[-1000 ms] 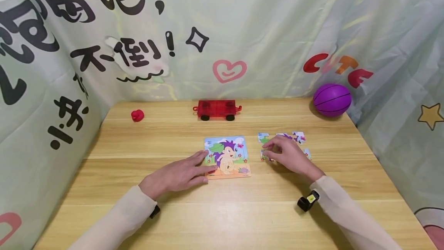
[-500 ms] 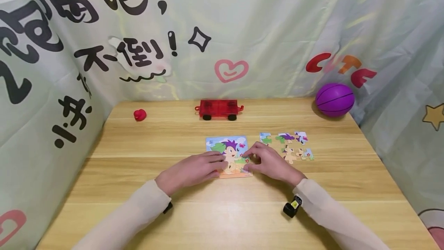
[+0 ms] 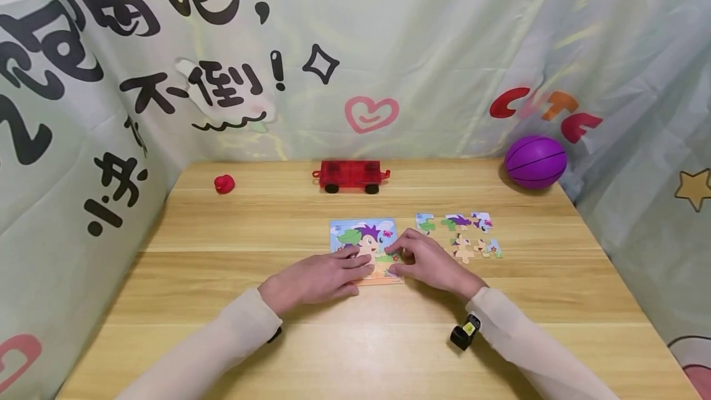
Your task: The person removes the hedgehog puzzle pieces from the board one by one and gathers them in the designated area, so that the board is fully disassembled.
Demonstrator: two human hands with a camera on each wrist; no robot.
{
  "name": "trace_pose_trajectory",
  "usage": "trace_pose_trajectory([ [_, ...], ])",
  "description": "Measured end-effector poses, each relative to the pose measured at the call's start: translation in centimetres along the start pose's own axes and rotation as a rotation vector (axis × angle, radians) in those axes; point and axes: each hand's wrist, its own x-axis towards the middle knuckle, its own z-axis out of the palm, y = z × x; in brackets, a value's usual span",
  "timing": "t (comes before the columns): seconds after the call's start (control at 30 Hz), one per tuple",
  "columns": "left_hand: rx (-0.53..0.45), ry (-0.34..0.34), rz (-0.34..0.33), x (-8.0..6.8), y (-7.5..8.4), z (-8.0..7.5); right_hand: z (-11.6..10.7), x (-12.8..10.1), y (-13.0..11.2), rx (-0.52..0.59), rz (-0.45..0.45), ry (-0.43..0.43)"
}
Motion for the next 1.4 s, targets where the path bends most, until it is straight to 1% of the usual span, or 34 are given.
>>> trace_pose_trajectory([
  [0.13, 0.016, 0.012, 0.012, 0.02, 0.15, 0.04, -0.04, -0.10, -0.17, -0.037, 0.019, 0.013],
  [0.3, 0.024, 0.025, 0.004, 0.14, 0.30, -0.02, -0.05, 0.14, -0.35, -0.068, 0.019, 0.015],
  [0.57, 0.028, 0.015, -0.006, 0.26, 0.53, -0.02, -0.06, 0.31, -0.61, -0.096, 0.023, 0.005],
  [0.8, 0.004, 0.042, -0.008, 0.17, 0.54, 0.20, -0.20, 0.10, -0.71, -0.120, -0.002, 0.001],
  [1.07, -0.022, 0.045, -0.013, 0.04, 0.59, 0.29, -0.24, 0.35, -0.62, -0.111, -0.012, -0.025],
  [1.23, -0.023, 0.045, -0.017, 0.02, 0.57, 0.35, -0.31, 0.66, -0.77, -0.080, -0.012, -0.036],
  [1.4, -0.010, 0.048, -0.006, 0.02, 0.58, 0.31, -0.39, 0.71, -0.81, -0.025, 0.003, -0.061],
])
